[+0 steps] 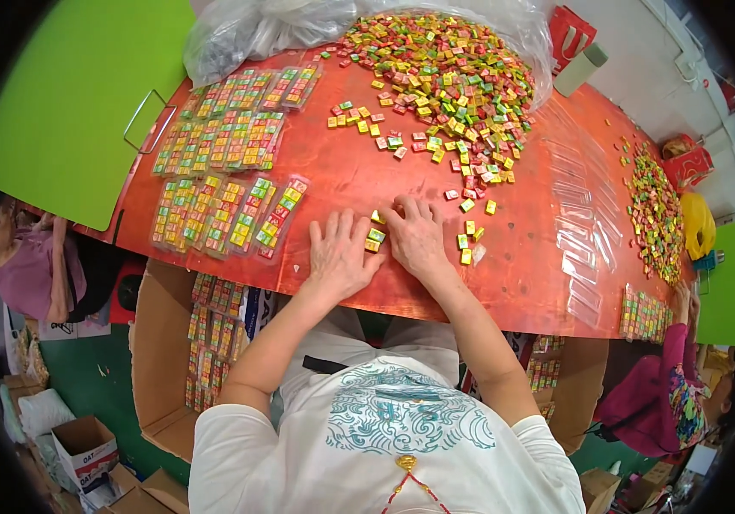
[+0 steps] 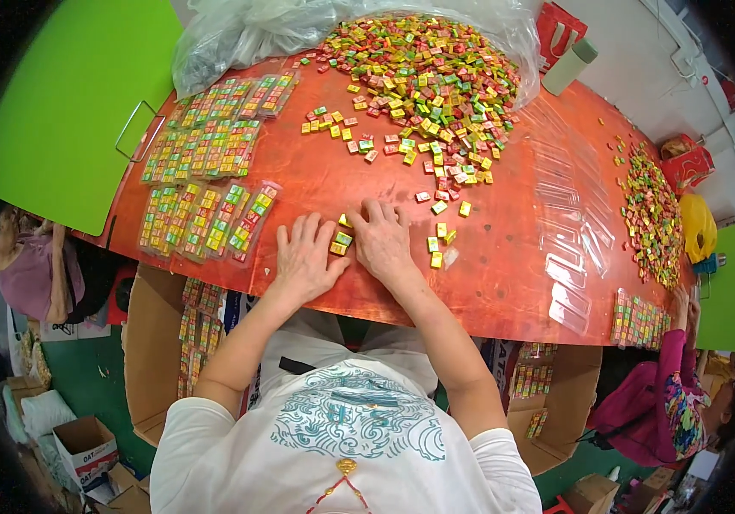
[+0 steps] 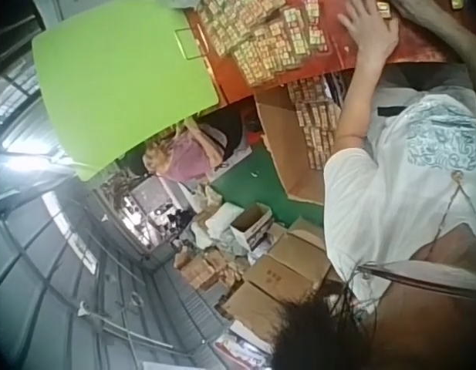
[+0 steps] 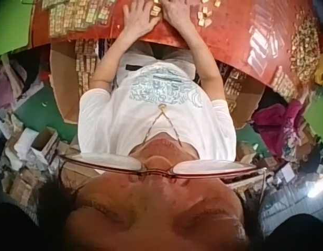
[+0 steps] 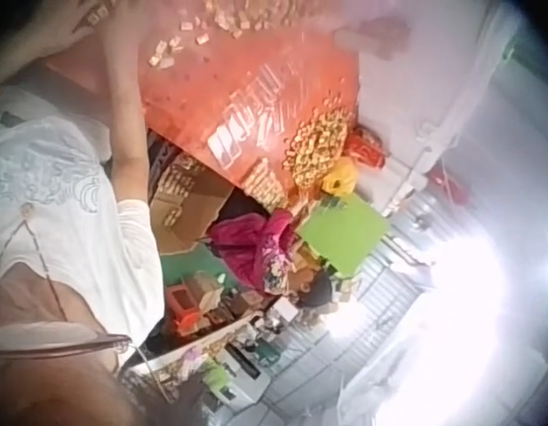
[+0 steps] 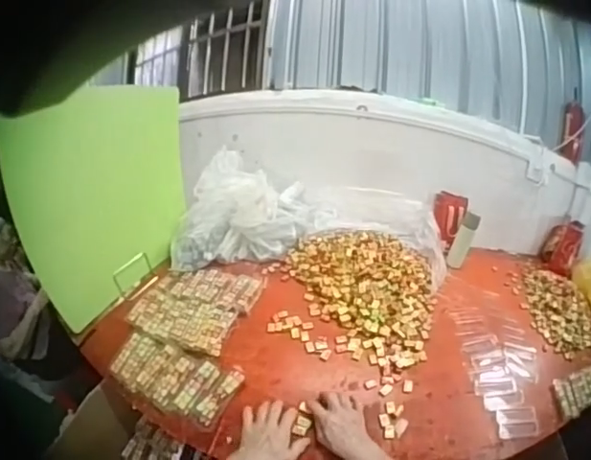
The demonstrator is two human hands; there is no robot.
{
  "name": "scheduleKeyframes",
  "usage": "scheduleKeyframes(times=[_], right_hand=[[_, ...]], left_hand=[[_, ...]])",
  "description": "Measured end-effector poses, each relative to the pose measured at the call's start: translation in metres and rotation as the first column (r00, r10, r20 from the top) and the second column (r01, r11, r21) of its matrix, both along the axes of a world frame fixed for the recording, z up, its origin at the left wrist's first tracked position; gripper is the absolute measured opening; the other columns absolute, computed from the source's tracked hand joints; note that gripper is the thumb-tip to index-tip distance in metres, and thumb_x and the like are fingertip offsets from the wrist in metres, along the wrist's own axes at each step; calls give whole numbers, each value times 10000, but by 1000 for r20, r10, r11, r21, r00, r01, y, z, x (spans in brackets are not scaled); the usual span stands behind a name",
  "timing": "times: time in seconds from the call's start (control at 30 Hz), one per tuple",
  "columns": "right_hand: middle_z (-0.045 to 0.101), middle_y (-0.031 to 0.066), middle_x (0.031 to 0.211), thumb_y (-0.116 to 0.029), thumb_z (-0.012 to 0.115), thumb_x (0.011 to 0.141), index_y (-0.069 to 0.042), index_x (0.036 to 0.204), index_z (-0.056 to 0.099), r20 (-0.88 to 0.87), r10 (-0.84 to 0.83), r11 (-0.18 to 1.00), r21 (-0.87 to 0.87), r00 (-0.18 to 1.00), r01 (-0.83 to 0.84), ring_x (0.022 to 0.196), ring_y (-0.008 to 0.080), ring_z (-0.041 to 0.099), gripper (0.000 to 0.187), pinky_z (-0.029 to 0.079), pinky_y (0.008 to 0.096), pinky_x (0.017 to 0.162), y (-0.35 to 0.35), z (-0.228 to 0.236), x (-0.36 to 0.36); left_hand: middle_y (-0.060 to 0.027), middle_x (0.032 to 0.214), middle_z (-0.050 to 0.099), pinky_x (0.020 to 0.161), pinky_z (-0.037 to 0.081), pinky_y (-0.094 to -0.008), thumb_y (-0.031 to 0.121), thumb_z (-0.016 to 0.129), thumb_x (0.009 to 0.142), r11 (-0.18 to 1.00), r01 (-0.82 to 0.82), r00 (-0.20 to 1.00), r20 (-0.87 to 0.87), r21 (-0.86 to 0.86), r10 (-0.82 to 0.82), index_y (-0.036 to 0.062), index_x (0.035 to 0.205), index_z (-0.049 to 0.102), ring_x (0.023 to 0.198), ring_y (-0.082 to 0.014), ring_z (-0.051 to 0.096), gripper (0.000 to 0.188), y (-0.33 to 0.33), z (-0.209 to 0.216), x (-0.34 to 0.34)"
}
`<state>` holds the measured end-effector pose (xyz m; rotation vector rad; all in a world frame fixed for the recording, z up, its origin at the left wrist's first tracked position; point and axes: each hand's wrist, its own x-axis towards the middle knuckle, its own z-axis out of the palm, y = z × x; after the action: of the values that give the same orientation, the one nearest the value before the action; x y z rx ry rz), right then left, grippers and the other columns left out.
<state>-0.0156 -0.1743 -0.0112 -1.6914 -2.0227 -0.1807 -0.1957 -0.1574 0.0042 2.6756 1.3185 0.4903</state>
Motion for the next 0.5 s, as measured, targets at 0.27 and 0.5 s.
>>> scheduleKeyframes(times=[0.27,0.5], right_hand=[[598,83,1153,-130,637,840,-154,1121,670,-56,32,999,9,998,-31,1085,272,558,284,372,459,945,-14,6,10],[593,79,1075,-163,673,874,-132,1142,658,-118,-174,985,-23,978,173,1031,269,569,270,382,448,935,-39,5,46]], left_hand=[[-235,1445,419,1055,248,-665,385,710,832,997,-67,997,31,-45,68,40,1389,459,1366,-420,374,701,-1,-23,10],[-228,1564,317,1089,221,-700,399,670,884,999,0,999,39,-52,2,107,1520,372,1459,-427,281,761,2,-26,15]])
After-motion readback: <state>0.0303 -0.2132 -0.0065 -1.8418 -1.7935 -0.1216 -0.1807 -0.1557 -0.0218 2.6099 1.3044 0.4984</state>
